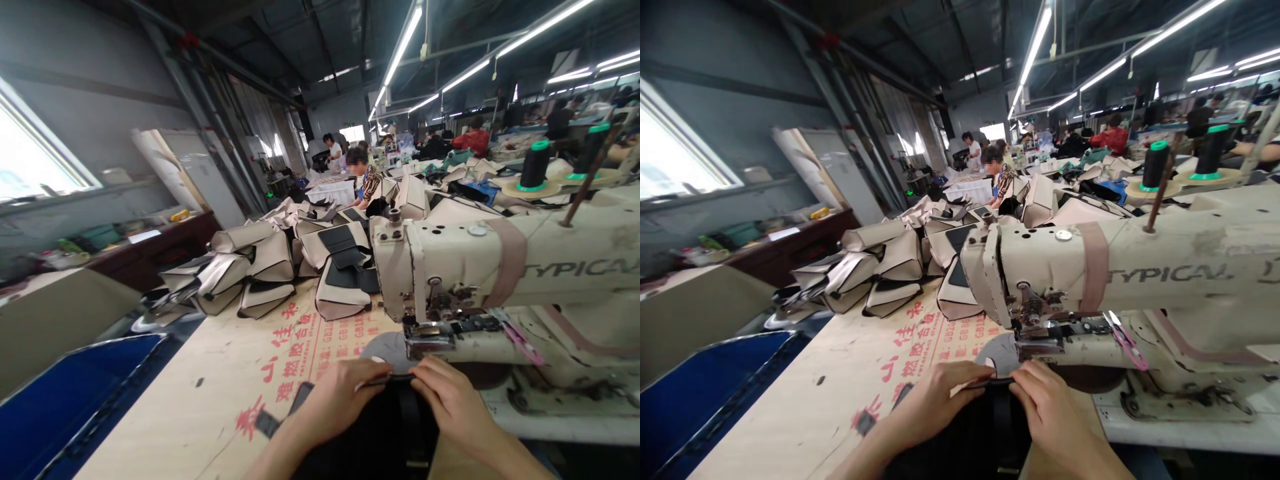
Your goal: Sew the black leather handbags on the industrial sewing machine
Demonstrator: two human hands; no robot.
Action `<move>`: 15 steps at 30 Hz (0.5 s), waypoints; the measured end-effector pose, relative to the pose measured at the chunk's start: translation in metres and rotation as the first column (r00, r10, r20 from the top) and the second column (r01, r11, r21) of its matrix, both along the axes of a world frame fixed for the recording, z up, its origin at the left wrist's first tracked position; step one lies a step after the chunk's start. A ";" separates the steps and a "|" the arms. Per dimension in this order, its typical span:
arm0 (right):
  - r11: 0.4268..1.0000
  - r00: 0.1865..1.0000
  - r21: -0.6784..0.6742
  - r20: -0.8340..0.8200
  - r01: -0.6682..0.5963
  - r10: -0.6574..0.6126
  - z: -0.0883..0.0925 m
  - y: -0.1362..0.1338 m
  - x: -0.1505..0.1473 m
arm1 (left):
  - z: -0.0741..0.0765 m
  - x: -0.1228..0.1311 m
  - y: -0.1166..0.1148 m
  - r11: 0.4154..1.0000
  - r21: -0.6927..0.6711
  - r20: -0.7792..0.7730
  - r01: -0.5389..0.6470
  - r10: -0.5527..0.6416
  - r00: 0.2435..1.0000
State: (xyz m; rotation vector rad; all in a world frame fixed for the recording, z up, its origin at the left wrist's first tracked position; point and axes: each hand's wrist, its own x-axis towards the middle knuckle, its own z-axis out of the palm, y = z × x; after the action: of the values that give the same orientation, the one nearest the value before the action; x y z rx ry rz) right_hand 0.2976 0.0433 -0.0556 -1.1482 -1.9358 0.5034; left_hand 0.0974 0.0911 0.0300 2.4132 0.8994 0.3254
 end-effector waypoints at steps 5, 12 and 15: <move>0.997 0.997 0.012 -0.013 0.078 -0.078 -0.001 -0.002 -0.005 | -0.032 0.000 -0.012 0.974 0.181 0.181 -0.136 0.102 0.978; 0.993 0.992 0.000 0.048 0.114 -0.114 -0.004 -0.004 -0.006 | -0.031 0.004 -0.002 0.978 0.197 0.079 -0.068 0.053 0.995; 0.996 0.995 -0.041 0.063 0.078 -0.075 0.001 -0.003 -0.003 | -0.024 0.006 0.001 0.995 0.068 0.083 -0.067 0.061 0.995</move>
State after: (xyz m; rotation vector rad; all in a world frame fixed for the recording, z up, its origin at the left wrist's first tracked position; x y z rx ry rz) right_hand 0.2945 0.0407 -0.0545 -1.2744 -1.9331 0.4764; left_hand 0.1038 0.0919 0.0058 2.4200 0.9451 0.4837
